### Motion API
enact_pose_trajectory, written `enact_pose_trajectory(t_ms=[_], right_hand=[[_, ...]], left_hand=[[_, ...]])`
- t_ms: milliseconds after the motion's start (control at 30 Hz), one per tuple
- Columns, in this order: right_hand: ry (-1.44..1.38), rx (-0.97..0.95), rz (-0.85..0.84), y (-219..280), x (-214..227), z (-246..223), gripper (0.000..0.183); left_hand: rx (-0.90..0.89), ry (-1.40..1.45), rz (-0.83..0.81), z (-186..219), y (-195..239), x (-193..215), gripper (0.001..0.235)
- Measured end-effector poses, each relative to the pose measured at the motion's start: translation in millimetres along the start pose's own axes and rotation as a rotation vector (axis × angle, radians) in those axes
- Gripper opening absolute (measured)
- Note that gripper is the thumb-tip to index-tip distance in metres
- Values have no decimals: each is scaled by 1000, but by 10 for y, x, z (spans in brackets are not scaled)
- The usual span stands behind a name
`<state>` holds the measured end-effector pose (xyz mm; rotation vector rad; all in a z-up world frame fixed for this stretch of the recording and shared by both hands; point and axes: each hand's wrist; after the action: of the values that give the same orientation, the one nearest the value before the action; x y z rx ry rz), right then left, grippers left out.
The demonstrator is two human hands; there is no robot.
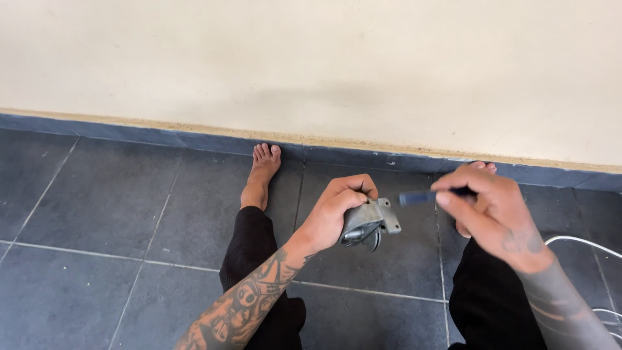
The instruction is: The person sits on the floor and cleans a carburetor using a blue brush. They hold the carburetor in their left hand and scrub its exterior and interior surfaces with the brush in their right hand, rotating the object to access different areas.
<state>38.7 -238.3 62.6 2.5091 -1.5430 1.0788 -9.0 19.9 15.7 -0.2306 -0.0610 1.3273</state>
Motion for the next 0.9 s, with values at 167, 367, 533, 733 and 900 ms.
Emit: enact_pose_trajectory(t_ms=[167,367,533,733,900], right_hand=[[-79,289,-246,17,-55,-47,21],[-79,290,-220,45,5,-294,12],[31,293,-145,20,18,26,18],[-96,118,-78,90,-13,-188,15],[-124,74,-71,90,11,-159,14]], left_hand=[[-50,-233,-49,101,57,-15,14],[-120,-262,-98,141,97,-53,18],[-112,-262,-91,133,86,-77,15],[-114,-338,-120,243,114,-175,14],[-43,-361,-39,228,93,-125,19]])
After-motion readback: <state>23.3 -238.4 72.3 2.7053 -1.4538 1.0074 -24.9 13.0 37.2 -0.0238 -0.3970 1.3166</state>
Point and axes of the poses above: each hand's wrist, its own y-axis away from the middle knuckle, its own x-axis out of the back of the hand, z = x × y, and after that the axes turned 8 degrees about -y, right-handed
